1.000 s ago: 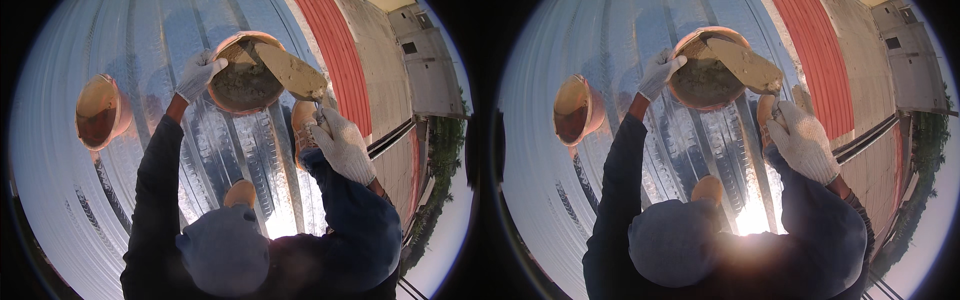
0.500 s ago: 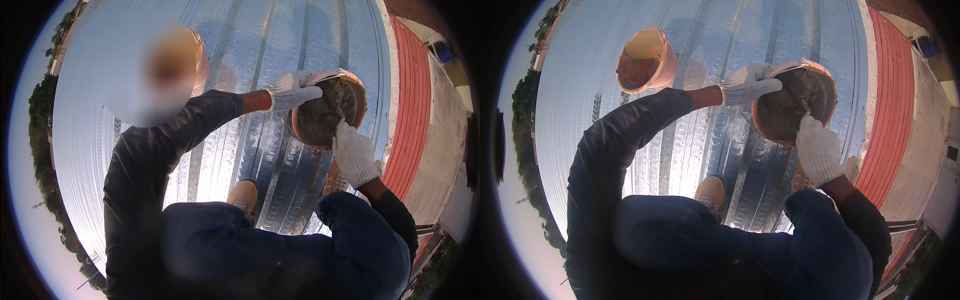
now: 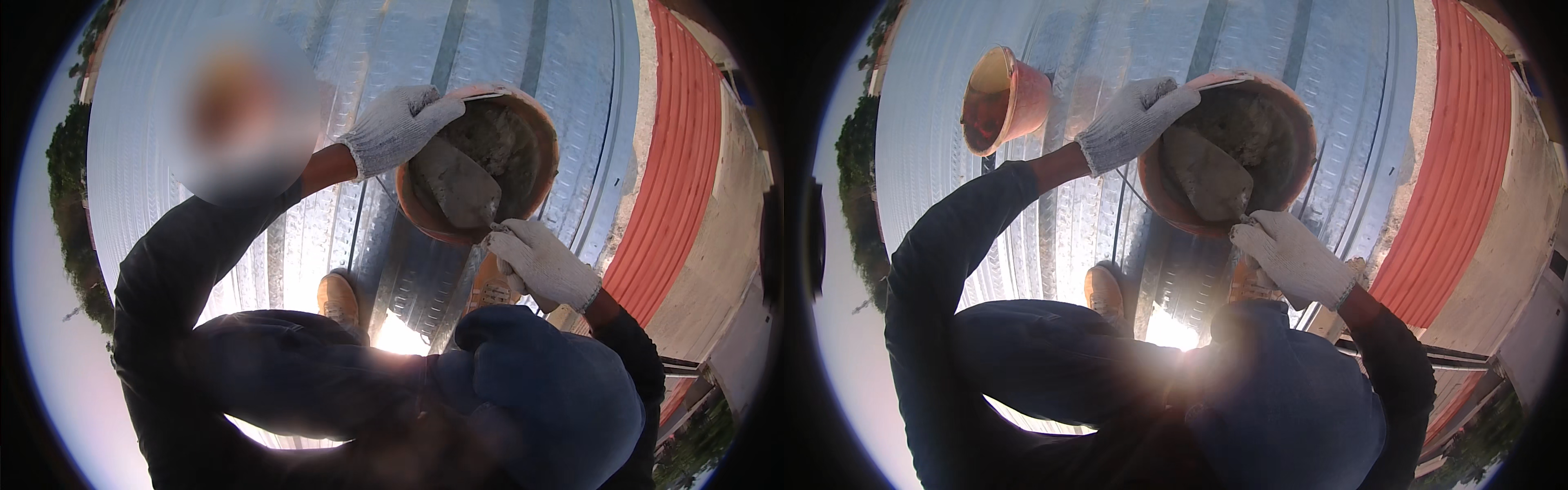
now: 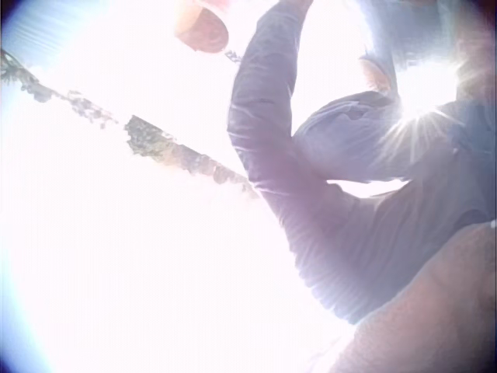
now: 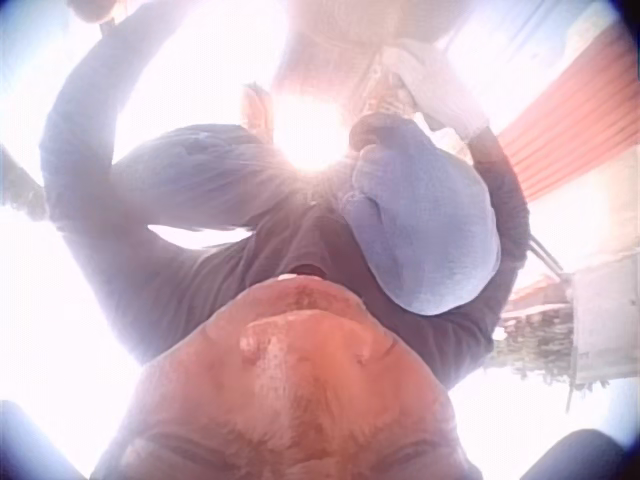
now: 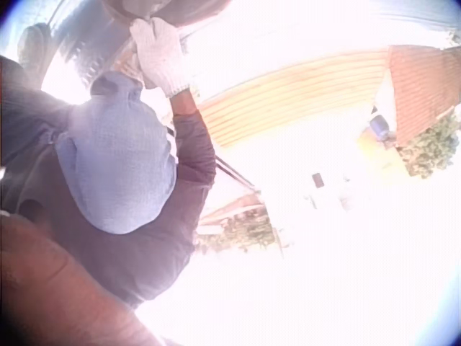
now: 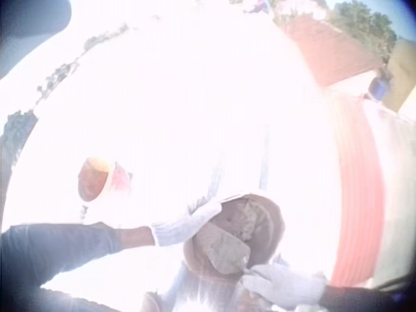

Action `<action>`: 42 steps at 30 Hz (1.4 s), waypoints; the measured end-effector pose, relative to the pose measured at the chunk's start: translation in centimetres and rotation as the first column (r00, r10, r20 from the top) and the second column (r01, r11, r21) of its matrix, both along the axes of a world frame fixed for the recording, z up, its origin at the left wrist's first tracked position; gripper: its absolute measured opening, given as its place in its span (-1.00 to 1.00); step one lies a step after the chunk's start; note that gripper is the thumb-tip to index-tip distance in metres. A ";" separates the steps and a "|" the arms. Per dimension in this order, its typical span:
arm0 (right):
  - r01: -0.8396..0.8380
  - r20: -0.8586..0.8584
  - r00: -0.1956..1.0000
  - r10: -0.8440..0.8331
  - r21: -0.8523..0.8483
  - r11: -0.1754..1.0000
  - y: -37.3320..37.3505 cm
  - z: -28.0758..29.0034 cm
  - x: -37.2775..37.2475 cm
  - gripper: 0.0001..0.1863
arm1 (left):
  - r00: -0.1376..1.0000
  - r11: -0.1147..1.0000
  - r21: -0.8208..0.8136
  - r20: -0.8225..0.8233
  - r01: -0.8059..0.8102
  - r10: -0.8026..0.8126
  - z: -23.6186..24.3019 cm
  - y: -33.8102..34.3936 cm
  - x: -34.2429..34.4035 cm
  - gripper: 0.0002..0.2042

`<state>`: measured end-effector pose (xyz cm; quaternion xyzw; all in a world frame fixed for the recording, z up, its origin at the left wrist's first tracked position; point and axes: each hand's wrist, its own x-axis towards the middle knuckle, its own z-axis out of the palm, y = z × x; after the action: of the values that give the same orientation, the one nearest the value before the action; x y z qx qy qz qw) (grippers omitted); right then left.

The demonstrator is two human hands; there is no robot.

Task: The person scoops cement from a bucket with a trowel and spreads it onto a corrugated metal roof surface. The person repeatedly scoops and applies the material along the roof ridges and seams.

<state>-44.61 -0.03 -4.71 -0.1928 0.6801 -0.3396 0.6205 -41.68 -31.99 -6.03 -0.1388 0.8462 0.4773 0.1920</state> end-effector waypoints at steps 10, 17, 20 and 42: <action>0.072 -0.319 0.940 -0.123 -0.168 0.983 3.4 -2.8 0.2 -0.48 | 1.000 0.990 -0.139 -0.007 0.026 -0.028 0.5 4.9 -5.3 -0.38; 0.150 -0.117 0.977 -0.180 -0.230 0.962 2.2 -4.2 2.2 -0.48 | 0.998 0.997 -0.071 0.058 -0.027 0.031 1.3 6.0 -6.7 -0.38; 0.257 -0.003 0.965 -0.263 -0.194 0.947 3.5 -3.5 1.9 -0.51 | 0.993 0.990 -0.138 0.116 0.032 -0.016 1.4 6.4 -8.4 -0.38; 0.830 -0.799 0.380 -0.466 0.072 0.552 15.2 -2.9 7.7 -0.67 | 0.925 0.928 0.007 0.083 0.372 -0.371 -1.0 -0.1 -13.4 -0.59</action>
<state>-36.86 15.17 -7.57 0.1440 0.9362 -0.2868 0.1434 -55.10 -32.05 -7.01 0.0033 0.8506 0.4224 0.3132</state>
